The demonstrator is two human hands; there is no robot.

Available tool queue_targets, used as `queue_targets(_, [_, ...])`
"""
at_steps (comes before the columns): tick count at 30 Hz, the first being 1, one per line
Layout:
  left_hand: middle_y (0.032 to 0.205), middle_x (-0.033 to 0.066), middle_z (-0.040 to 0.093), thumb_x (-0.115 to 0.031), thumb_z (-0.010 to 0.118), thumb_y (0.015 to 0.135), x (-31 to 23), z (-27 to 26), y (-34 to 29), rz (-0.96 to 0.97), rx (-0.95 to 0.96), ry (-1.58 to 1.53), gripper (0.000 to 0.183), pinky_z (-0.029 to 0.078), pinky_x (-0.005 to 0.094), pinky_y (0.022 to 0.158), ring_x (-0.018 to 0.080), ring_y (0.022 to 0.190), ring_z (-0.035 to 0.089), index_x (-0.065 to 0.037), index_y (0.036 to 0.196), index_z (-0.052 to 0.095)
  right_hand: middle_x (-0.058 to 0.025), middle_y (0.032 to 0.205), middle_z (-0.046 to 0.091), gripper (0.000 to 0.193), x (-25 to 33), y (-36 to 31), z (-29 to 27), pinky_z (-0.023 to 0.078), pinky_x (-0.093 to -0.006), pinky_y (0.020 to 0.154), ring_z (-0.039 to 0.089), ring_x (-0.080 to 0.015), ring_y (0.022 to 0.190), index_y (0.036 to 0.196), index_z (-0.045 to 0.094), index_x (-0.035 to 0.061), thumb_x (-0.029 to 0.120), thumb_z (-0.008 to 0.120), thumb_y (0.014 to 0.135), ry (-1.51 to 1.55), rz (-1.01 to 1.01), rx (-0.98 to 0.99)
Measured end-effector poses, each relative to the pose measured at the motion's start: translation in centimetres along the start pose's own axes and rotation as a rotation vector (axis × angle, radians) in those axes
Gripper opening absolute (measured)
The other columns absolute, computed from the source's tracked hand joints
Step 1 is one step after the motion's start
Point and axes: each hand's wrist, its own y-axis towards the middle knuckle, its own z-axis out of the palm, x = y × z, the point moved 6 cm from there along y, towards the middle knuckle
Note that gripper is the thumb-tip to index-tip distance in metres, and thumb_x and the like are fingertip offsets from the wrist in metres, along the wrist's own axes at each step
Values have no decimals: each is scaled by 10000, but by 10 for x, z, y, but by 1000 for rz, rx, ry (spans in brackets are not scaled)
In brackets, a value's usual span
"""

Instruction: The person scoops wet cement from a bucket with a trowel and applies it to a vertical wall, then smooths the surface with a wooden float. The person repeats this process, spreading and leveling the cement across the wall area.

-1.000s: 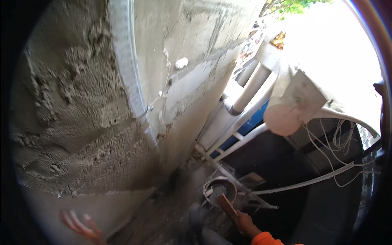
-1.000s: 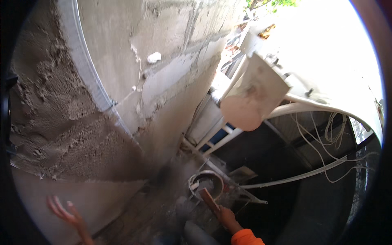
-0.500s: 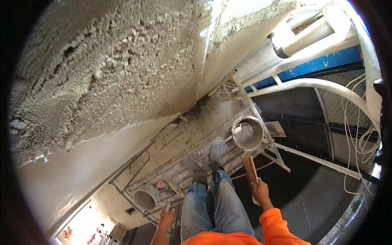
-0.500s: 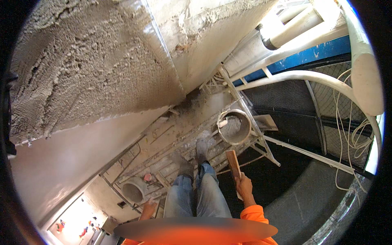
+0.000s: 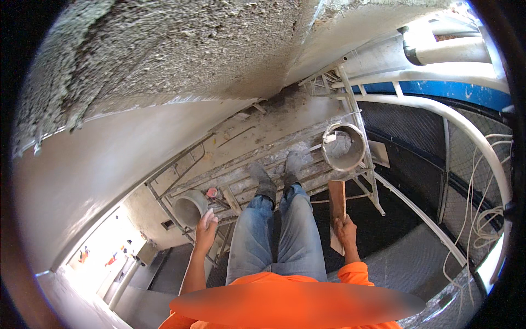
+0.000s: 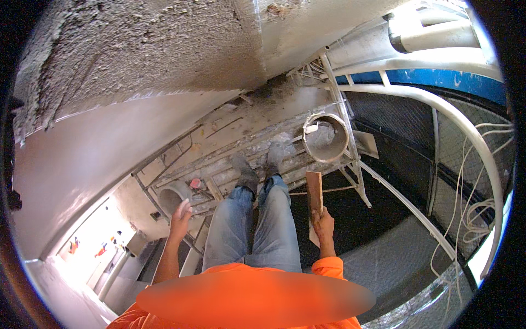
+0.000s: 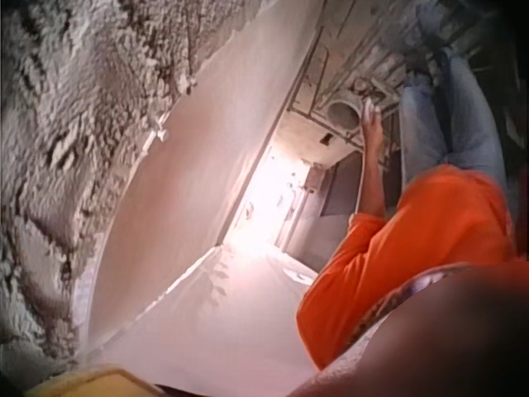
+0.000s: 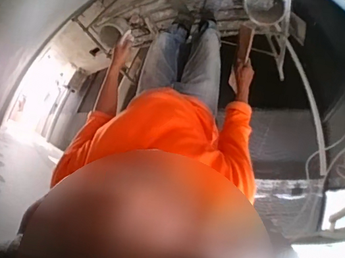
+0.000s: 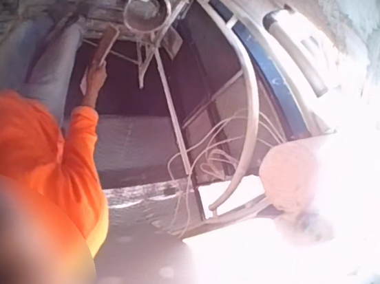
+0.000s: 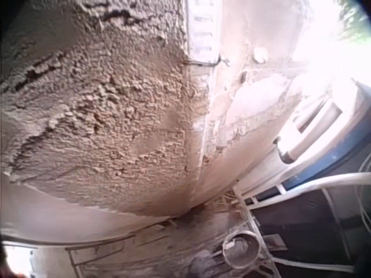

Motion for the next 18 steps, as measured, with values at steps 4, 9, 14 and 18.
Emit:
queue_targets(4, [1447,219,572,-143,629,973,-62,-26,-29,144,-180,302,544,412,421,1141,320,1336,562,3,1479,496,-248,1027,729,361,-12,3,-9,555,-484,846,705,-442,1010,1244,652,83,321,639,973,-9,-46,-20])
queue_targets(9, [1564,224,437,-104,635,960,-147,-102,-46,386,-612,327,638,360,460,1190,353,1429,460,-7,1544,398,-235,1005,730,329,-12,12,-28,549,-495,818,697,-453,1004,1195,665,88,321,677,963,13,-53,-54])
queue_targets(14, [1620,217,315,-174,671,973,-262,-231,-95,652,-1218,460,742,334,485,1207,354,1469,385,-11,1588,288,-325,950,699,492,28,13,-46,547,-522,760,680,-522,929,1309,527,-5,349,654,991,-65,-78,-166])
queue_targets(18, [1547,246,397,-208,724,956,-379,-287,-153,1218,-1629,929,595,344,507,1173,380,1411,417,15,1449,477,-303,1052,699,478,104,2,-42,545,-461,851,702,-443,1020,1282,547,-8,373,635,1008,427,-235,-320])
